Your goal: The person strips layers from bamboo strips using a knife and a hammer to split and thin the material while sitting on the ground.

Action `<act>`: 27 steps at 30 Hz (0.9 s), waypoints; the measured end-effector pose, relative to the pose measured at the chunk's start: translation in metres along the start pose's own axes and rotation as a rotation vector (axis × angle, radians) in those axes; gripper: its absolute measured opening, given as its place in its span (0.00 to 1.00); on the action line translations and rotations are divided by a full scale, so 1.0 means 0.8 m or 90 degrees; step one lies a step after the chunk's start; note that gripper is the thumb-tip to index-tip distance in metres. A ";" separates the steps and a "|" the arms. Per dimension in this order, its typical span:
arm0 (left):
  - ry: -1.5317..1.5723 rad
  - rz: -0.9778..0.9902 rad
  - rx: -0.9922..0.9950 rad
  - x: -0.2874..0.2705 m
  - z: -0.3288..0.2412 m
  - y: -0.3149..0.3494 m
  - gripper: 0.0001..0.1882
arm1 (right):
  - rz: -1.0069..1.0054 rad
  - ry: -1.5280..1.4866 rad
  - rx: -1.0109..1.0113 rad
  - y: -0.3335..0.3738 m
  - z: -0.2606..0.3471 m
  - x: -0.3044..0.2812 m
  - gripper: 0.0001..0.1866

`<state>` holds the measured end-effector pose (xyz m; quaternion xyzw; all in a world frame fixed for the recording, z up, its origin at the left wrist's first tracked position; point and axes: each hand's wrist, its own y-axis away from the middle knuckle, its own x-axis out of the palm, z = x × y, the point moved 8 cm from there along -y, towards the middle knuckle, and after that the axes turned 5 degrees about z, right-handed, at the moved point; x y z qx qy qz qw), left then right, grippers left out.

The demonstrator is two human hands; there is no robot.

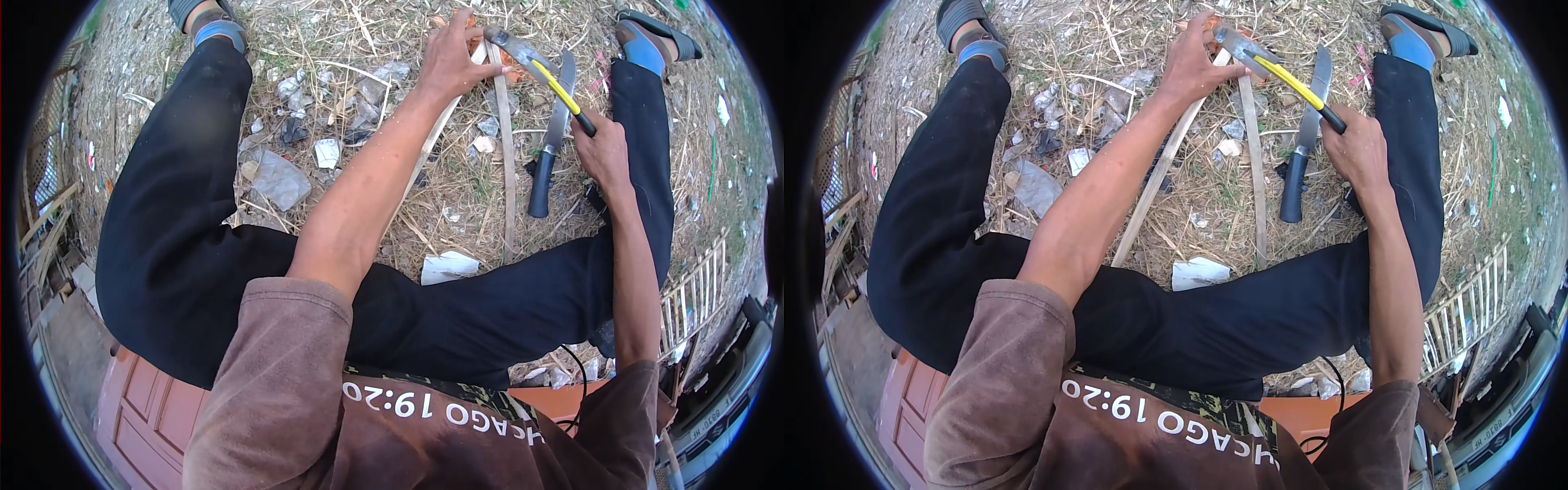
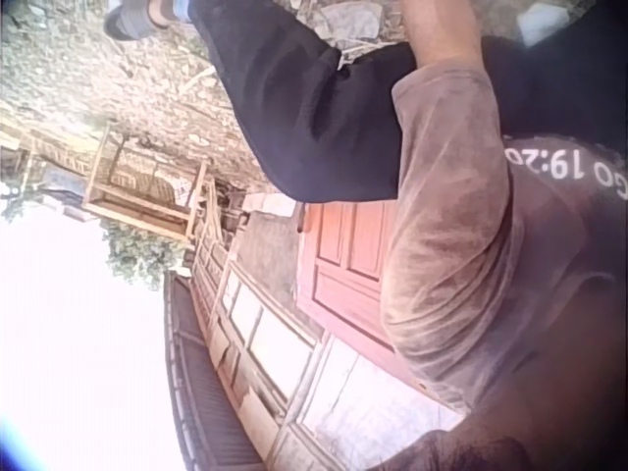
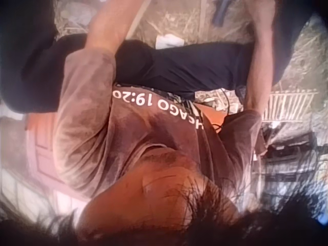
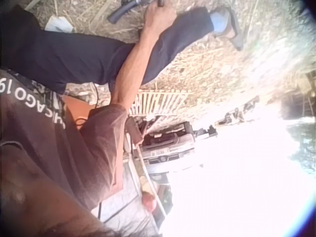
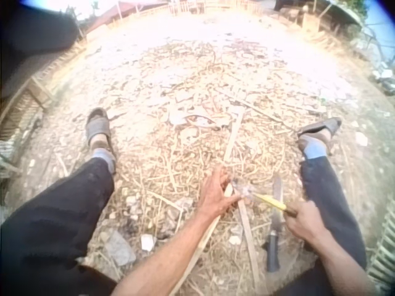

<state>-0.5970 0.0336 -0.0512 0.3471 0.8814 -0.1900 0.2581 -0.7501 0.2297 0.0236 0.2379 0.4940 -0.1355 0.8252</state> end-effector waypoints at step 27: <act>0.094 0.089 -0.159 -0.016 -0.023 -0.006 0.42 | -0.095 0.123 -0.020 0.018 0.027 -0.009 0.08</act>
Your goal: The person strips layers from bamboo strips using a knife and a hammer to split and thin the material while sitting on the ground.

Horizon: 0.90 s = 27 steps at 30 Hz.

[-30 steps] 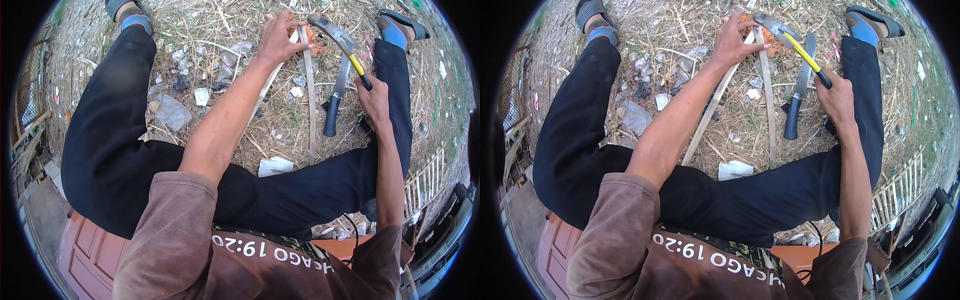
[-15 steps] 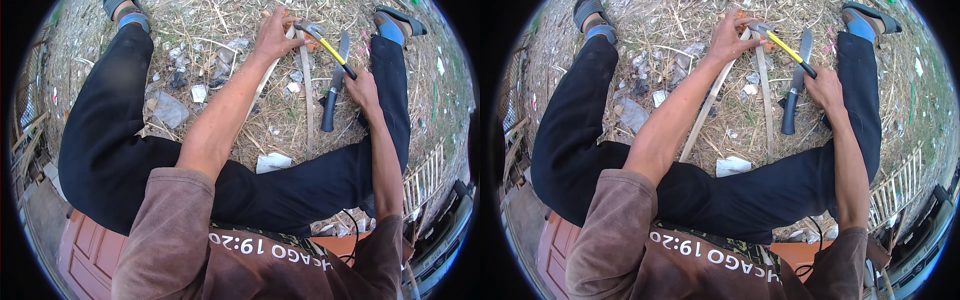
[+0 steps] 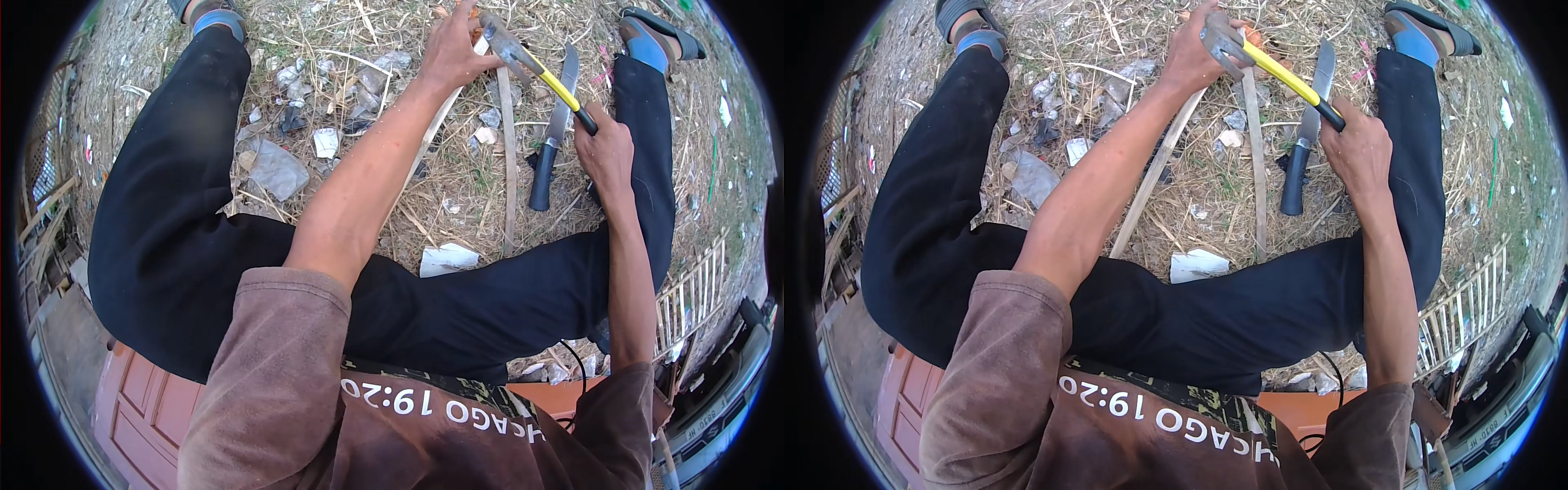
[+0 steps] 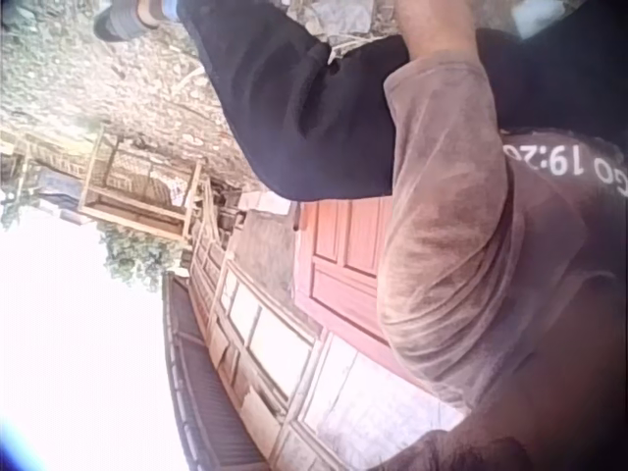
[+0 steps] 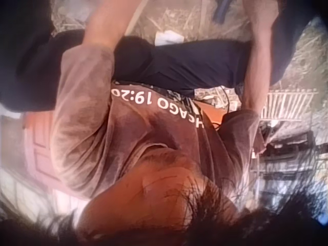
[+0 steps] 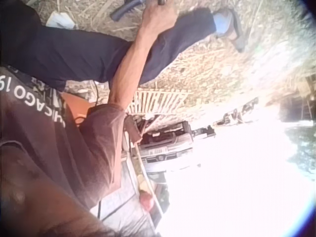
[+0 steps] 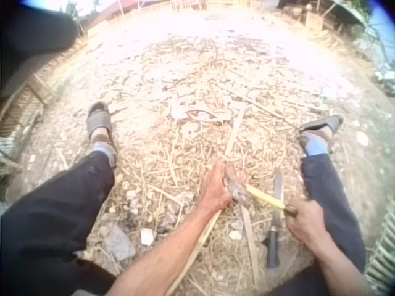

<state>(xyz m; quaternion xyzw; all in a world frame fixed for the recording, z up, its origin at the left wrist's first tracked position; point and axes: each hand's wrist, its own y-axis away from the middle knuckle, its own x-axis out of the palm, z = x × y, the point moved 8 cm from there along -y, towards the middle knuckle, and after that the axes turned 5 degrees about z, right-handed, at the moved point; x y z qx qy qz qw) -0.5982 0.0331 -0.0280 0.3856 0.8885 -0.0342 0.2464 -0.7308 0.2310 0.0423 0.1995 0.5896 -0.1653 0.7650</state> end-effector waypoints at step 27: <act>-0.019 -0.113 0.170 0.010 0.018 -0.005 0.63 | 0.033 0.015 0.038 0.011 0.024 0.009 0.07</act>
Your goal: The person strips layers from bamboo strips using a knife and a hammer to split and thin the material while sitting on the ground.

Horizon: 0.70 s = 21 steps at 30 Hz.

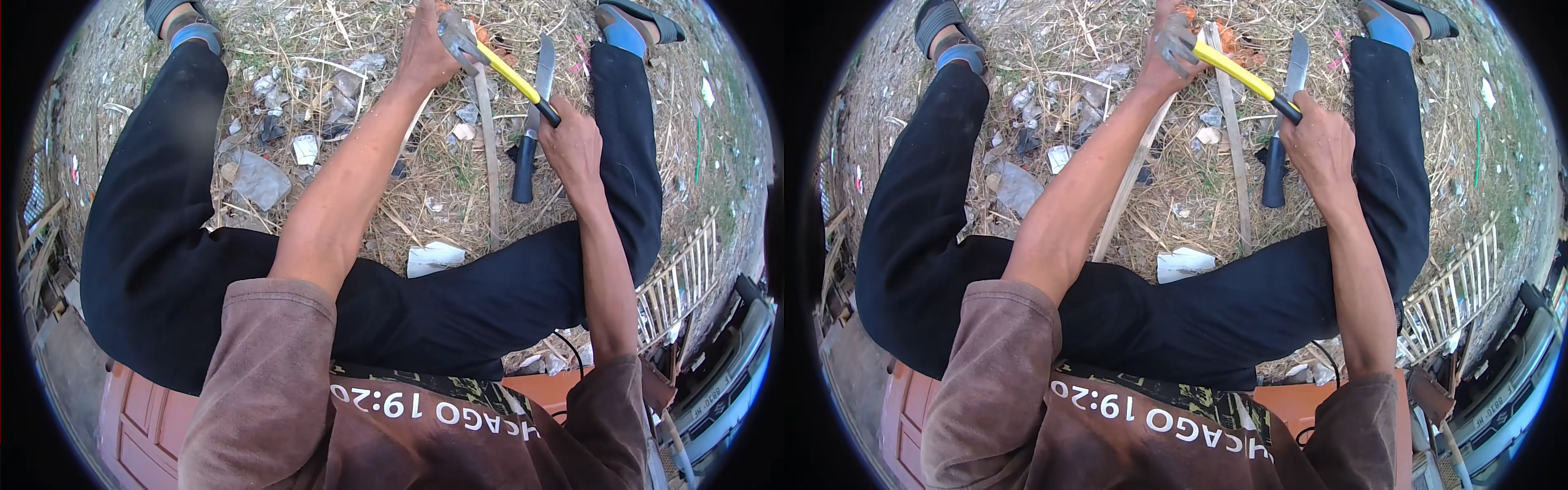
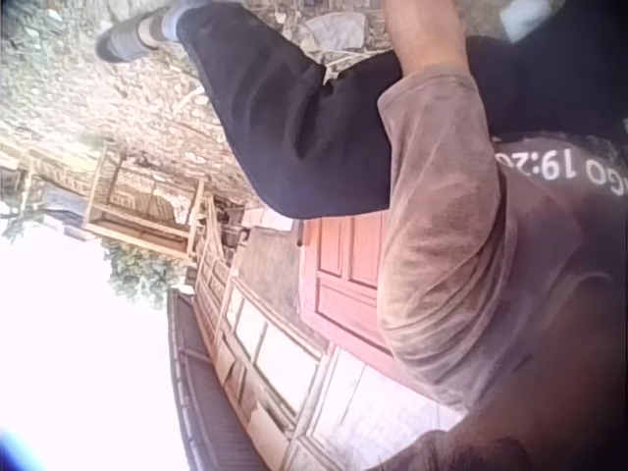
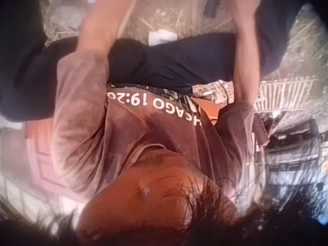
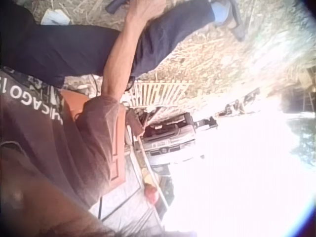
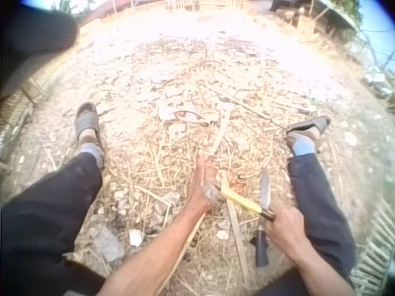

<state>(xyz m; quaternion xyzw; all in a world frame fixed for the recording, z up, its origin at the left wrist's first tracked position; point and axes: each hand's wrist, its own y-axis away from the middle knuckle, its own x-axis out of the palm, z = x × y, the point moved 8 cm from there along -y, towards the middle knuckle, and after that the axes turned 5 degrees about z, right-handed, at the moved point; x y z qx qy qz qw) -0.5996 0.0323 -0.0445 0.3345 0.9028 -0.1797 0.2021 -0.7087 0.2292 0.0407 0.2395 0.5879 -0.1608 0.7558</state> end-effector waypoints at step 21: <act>0.019 0.023 -0.027 0.006 -0.003 0.008 0.65 | 0.088 -0.158 0.154 0.003 -0.024 0.003 0.14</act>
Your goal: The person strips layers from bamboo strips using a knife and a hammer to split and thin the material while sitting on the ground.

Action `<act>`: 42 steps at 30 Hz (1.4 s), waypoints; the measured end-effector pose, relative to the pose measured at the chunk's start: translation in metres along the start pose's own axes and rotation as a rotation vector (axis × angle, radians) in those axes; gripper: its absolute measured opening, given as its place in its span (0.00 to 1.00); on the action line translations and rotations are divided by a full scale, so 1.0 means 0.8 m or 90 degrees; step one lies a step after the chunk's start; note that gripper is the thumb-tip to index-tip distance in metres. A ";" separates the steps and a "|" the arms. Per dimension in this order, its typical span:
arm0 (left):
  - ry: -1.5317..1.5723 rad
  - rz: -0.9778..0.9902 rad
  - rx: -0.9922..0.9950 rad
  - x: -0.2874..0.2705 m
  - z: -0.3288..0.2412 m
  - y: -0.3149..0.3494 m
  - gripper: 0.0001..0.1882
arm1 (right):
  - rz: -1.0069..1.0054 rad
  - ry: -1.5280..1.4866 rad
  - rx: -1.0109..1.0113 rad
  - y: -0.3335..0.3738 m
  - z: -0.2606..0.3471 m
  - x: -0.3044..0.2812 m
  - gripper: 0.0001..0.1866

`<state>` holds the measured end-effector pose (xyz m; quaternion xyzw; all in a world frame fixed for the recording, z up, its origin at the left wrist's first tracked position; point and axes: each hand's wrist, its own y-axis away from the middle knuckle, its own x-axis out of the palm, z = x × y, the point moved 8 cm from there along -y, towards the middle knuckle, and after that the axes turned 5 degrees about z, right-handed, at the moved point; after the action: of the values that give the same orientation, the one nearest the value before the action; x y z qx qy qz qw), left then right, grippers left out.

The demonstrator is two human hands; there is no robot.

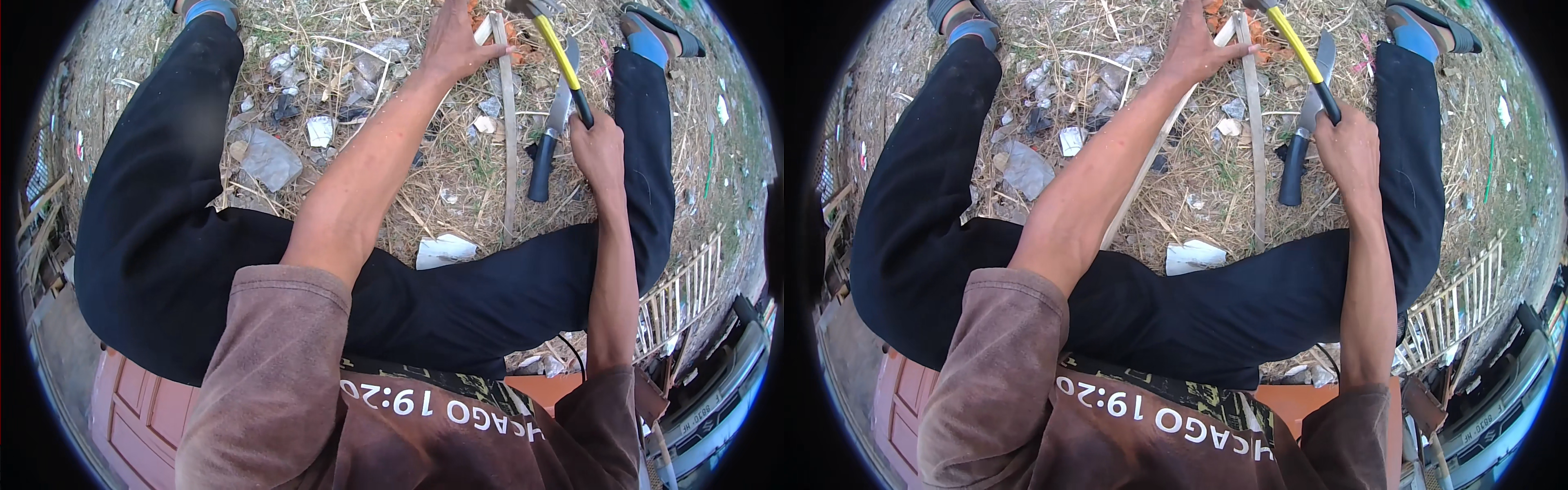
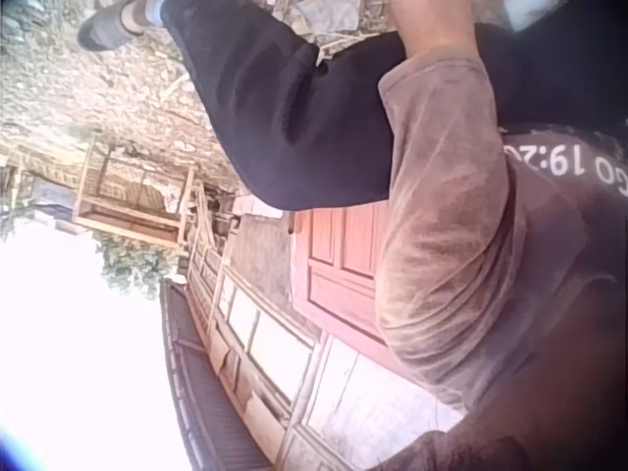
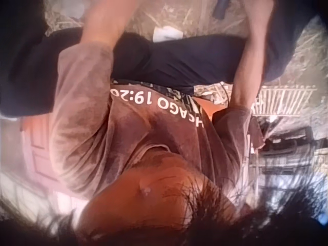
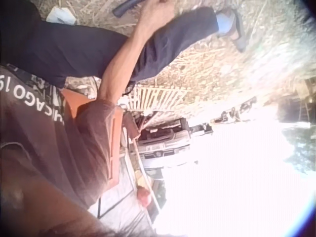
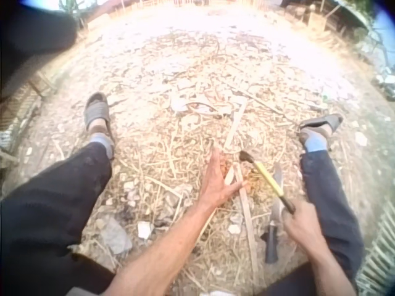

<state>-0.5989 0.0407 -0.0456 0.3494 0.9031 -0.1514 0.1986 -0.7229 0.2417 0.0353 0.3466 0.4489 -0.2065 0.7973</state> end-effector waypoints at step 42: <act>-0.206 0.128 -0.235 -0.044 -0.022 0.072 0.22 | 0.039 -0.143 0.081 0.043 0.033 0.098 0.19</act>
<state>-0.5400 0.0687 -0.0213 0.3663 0.8327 -0.0176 0.4148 -0.6455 0.2441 -0.0103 0.3846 0.3318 -0.2473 0.8251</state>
